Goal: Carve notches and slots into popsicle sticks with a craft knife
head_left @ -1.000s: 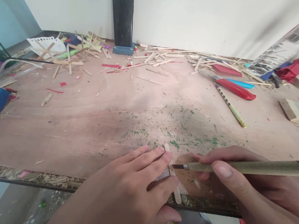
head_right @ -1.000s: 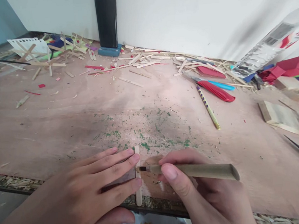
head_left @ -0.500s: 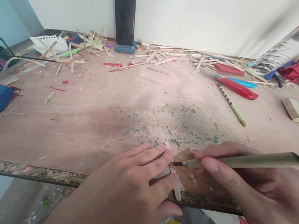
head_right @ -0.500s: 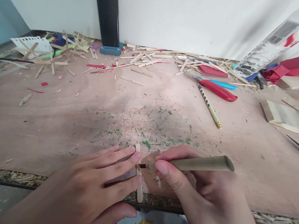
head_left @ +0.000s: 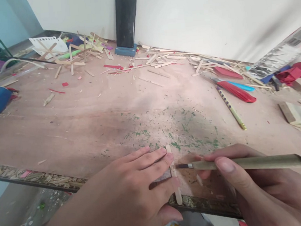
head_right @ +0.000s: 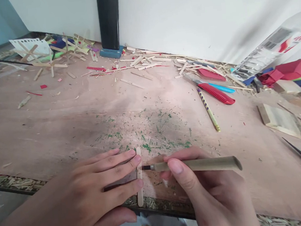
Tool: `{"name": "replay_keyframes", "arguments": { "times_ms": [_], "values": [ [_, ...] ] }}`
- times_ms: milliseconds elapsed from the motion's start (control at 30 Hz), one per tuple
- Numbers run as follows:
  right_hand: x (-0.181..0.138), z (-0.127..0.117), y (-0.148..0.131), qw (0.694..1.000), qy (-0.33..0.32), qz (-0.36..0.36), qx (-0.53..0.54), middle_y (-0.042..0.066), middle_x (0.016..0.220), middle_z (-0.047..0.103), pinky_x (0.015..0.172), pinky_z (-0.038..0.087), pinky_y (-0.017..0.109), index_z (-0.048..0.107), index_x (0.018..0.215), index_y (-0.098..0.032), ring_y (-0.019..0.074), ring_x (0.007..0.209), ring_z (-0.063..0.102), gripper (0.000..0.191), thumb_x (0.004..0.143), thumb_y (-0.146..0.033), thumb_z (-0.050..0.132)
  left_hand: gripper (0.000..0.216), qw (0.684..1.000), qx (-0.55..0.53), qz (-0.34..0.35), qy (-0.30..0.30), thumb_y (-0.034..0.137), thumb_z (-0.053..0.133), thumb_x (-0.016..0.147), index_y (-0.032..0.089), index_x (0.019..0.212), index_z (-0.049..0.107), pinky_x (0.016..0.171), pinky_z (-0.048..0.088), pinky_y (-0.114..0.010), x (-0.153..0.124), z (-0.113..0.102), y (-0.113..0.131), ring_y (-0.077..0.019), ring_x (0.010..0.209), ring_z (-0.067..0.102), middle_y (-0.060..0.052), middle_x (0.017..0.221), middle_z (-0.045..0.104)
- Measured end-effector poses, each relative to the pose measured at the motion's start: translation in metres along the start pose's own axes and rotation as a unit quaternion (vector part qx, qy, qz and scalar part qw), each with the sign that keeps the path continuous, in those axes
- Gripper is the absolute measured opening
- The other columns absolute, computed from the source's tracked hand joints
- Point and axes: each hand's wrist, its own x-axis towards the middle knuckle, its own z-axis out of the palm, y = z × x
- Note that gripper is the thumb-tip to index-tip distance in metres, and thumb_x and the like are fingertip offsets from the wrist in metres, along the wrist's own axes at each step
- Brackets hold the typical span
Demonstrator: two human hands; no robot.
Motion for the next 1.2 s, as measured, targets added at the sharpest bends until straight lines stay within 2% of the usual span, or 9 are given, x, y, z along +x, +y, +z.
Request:
{"name": "replay_keyframes", "arguments": {
  "times_ms": [100,233,400,567,800,1033,1200],
  "values": [
    [0.000,0.000,0.001,0.999,-0.001,-0.032,-0.027,-0.001,0.079,0.081,0.057,0.064,0.023,0.077,0.096,-0.033,0.0234,0.066,0.080,0.024,0.088,-0.056,0.076,0.034,1.000,0.000,0.005,0.005,0.048,0.061,0.107,0.024,0.129,0.069,0.120,0.052,-0.043,0.000,0.001,-0.001,-0.0231,0.140,0.062,-0.005,0.149,0.066],
    [0.005,0.003,-0.007,0.991,-0.002,-0.112,-0.067,-0.003,0.088,0.084,0.055,0.062,0.015,0.079,0.092,-0.037,0.0218,0.076,0.083,0.016,0.091,-0.052,0.075,0.037,1.000,0.007,0.014,0.014,0.050,0.061,0.106,0.023,0.131,0.069,0.119,0.053,-0.043,0.000,0.001,-0.002,-0.0237,0.140,0.063,-0.005,0.148,0.067],
    [0.005,0.005,-0.010,0.990,-0.023,-0.113,-0.079,-0.007,0.091,0.084,0.059,0.063,0.012,0.079,0.099,-0.040,0.0186,0.077,0.082,0.013,0.095,-0.049,0.071,0.036,1.000,0.019,0.007,0.012,0.049,0.063,0.105,0.023,0.130,0.070,0.119,0.053,-0.043,0.000,0.000,0.000,-0.0239,0.139,0.063,-0.005,0.148,0.067],
    [0.005,0.010,-0.012,0.984,-0.008,-0.154,-0.085,-0.007,0.087,0.083,0.064,0.061,0.009,0.079,0.094,-0.039,0.0133,0.070,0.079,0.006,0.093,-0.043,0.075,0.033,1.000,0.025,0.011,0.004,0.048,0.064,0.105,0.022,0.124,0.072,0.120,0.052,-0.042,0.001,-0.002,0.001,-0.0227,0.139,0.063,-0.005,0.147,0.068],
    [0.001,0.013,-0.010,0.995,0.000,-0.099,-0.025,-0.003,0.090,0.084,0.063,0.068,0.021,0.080,0.095,-0.035,0.0213,0.069,0.082,0.011,0.087,-0.042,0.082,0.033,1.000,0.023,0.015,0.005,0.048,0.064,0.105,0.022,0.124,0.072,0.119,0.053,-0.041,0.001,-0.001,0.000,-0.0226,0.138,0.064,-0.004,0.145,0.070],
    [0.001,0.006,-0.010,0.993,-0.025,-0.107,-0.047,-0.003,0.087,0.085,0.063,0.068,0.023,0.080,0.096,-0.033,0.0204,0.067,0.082,0.011,0.091,-0.043,0.078,0.032,1.000,0.013,0.016,0.011,0.047,0.062,0.106,0.023,0.125,0.071,0.118,0.054,-0.045,0.000,0.001,0.000,-0.0245,0.137,0.065,-0.005,0.144,0.070],
    [0.000,0.003,-0.007,0.986,0.014,-0.135,-0.093,-0.003,0.088,0.085,0.063,0.068,0.021,0.082,0.093,-0.035,0.0198,0.069,0.082,0.013,0.088,-0.047,0.081,0.030,1.000,0.004,0.007,0.001,0.043,0.061,0.107,0.022,0.126,0.070,0.120,0.052,-0.046,0.001,-0.001,0.000,-0.0253,0.140,0.063,-0.005,0.146,0.068]
  ]
}}
